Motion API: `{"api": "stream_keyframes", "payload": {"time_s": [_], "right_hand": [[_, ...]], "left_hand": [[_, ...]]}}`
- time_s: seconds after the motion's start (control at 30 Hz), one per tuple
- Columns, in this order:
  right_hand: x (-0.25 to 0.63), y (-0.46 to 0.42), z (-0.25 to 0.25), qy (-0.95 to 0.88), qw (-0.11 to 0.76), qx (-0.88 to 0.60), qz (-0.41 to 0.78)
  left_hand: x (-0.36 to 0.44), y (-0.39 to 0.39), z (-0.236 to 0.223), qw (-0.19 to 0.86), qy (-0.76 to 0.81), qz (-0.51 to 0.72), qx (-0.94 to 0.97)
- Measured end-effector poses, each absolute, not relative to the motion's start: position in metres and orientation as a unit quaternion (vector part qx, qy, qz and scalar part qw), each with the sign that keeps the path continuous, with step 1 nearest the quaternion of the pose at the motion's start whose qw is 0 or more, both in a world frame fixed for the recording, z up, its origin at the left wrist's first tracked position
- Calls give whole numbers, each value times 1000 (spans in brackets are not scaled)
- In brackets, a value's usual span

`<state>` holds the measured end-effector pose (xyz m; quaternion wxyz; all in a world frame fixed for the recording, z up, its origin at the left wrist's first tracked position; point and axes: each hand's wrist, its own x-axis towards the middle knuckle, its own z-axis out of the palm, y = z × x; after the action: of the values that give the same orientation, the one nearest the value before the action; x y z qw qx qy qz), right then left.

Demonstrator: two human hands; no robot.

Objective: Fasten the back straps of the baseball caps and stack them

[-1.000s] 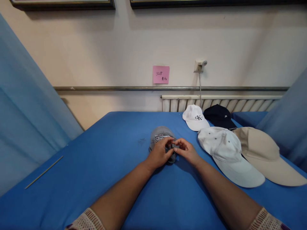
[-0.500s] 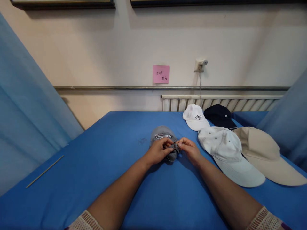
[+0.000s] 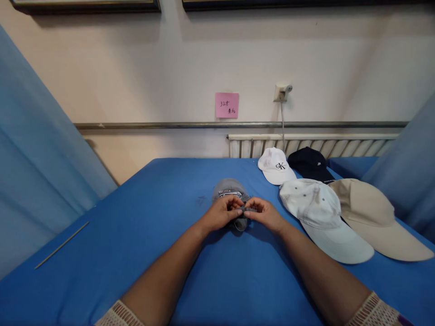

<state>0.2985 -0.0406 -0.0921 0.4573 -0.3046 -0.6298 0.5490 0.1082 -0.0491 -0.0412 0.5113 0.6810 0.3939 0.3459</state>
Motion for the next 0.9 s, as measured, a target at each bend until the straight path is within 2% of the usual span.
{"api": "stream_keyframes", "payload": {"time_s": [0.17, 0.33, 0.43, 0.63, 0.73, 0.9], "right_hand": [[303, -43, -88, -630, 438, -300, 567], [309, -49, -78, -675, 370, -313, 556], [309, -48, -80, -694, 364, -340, 520], [296, -46, -95, -669, 438, -366, 477], [289, -49, -97, -664, 440, -365, 482], [286, -51, -100, -668, 434, -365, 481]], "left_hand": [[99, -48, -32, 526, 385, 319, 688], [91, -47, -32, 541, 417, 262, 681], [87, -44, -37, 466, 436, 246, 729], [87, -41, -51, 236, 462, 186, 834], [89, -42, -57, 183, 458, 148, 857], [93, -44, -59, 162, 445, 163, 866]]}}
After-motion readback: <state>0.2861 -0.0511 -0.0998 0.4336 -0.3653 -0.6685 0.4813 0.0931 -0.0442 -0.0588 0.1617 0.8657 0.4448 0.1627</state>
